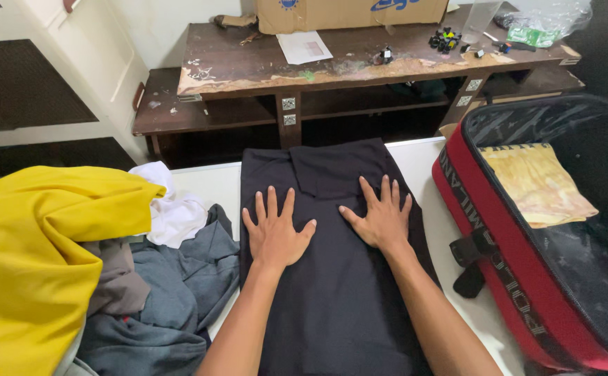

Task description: The person folds a tie-dye shirt and a black t-shirt on a white table and places them into an open suitcase.

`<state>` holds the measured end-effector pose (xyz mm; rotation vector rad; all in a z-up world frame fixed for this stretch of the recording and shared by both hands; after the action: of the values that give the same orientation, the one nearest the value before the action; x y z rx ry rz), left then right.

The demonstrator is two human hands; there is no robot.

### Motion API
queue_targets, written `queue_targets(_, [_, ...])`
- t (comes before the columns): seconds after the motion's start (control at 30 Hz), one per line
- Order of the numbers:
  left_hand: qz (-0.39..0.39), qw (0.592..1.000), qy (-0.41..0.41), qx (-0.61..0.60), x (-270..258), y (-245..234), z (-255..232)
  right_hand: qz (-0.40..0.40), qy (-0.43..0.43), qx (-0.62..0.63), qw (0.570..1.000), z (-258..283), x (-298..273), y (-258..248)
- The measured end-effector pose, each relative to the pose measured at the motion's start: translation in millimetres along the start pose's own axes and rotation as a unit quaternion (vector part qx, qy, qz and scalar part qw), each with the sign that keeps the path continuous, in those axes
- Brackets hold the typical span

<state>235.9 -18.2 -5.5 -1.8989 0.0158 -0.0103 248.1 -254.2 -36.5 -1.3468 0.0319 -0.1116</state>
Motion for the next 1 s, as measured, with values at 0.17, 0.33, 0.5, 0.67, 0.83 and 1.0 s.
queue_targets(0.17, [-0.068,0.997,0.019,-0.026,-0.6,-7.3,-2.0,-0.256,-0.162,0.034,0.953,22.8,-29.9,-36.0])
queue_targets(0.33, [-0.193,0.963,0.164,-0.089,-51.6,-40.9,-20.5,-0.220,-0.278,0.078,0.932,57.6,-76.7,-68.4])
queue_targets(0.5, [0.013,0.955,0.227,-0.188,-134.9,-22.4,-23.3,0.109,-0.266,0.256,0.923,81.0,-171.6,-64.7])
queue_targets(0.67, [-0.115,0.910,0.350,-0.189,-188.1,-56.2,-25.4,0.182,-0.395,0.237,0.868,112.1,-272.6,-73.3])
queue_targets(0.83, [0.098,0.891,0.330,-0.296,-226.9,-55.1,-24.3,0.121,-0.331,0.265,0.897,93.3,-272.8,-64.3])
queue_targets(1.0, [0.141,0.880,0.344,-0.295,-238.6,-40.9,-26.3,0.135,-0.126,0.339,0.922,67.9,-252.7,-55.0])
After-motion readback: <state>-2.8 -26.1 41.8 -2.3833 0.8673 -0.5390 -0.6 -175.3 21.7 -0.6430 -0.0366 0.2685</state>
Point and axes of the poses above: each hand's wrist, its own x-axis towards the middle knuckle, its own y-axis out of the palm, z = x × y, the point moved 9 cm from there along x, towards the middle knuckle, and after that the axes turned 7 degrees about -y, right-handed, at the moved point
